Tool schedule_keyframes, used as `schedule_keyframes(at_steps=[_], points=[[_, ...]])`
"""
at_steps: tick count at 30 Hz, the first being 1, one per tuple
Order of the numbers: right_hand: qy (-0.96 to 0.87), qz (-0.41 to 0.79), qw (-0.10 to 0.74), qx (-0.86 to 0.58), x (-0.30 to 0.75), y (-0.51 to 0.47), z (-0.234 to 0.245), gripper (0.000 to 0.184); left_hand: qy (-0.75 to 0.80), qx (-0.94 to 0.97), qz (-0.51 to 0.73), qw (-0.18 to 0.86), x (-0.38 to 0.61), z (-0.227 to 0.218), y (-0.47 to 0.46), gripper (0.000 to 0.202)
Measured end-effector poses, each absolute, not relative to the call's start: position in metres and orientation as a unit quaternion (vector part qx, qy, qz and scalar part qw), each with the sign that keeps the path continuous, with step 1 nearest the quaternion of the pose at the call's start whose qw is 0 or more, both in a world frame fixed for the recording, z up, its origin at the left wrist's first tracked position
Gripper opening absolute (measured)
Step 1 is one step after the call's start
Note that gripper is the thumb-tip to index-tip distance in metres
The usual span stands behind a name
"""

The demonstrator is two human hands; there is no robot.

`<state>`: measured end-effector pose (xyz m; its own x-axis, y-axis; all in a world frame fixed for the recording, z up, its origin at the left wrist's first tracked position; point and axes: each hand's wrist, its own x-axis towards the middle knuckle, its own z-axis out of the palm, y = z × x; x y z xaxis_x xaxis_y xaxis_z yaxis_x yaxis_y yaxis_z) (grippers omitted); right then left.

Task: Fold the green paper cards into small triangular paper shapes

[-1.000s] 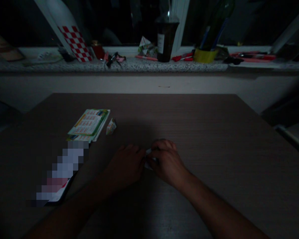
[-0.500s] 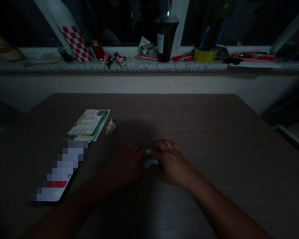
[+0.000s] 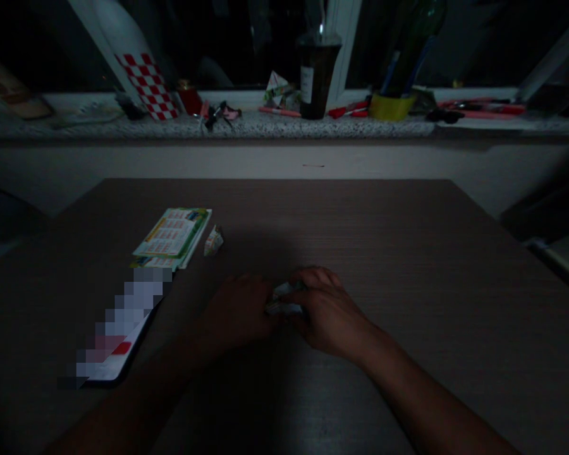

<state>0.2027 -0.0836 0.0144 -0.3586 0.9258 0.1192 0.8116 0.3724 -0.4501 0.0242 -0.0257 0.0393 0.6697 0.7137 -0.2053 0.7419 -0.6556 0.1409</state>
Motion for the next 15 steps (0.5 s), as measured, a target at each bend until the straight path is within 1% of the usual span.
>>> schedule_keyframes(at_steps=[5, 8, 15], points=[[-0.803, 0.163, 0.170, -0.548, 0.202, -0.084, 0.015, 0.038, 0.435, 0.885, -0.099, 0.135, 0.014, 0.047, -0.015, 0.027], [-0.800, 0.166, 0.166, -0.552, 0.202, -0.084, 0.016, 0.041, 0.462, 0.862, -0.110, 0.176, 0.004, 0.043, -0.008, 0.022], [-0.799, 0.169, 0.192, -0.545, 0.203, -0.085, 0.013, 0.041, 0.435, 0.875, -0.052, 0.208, -0.003, 0.036, -0.007, 0.017]])
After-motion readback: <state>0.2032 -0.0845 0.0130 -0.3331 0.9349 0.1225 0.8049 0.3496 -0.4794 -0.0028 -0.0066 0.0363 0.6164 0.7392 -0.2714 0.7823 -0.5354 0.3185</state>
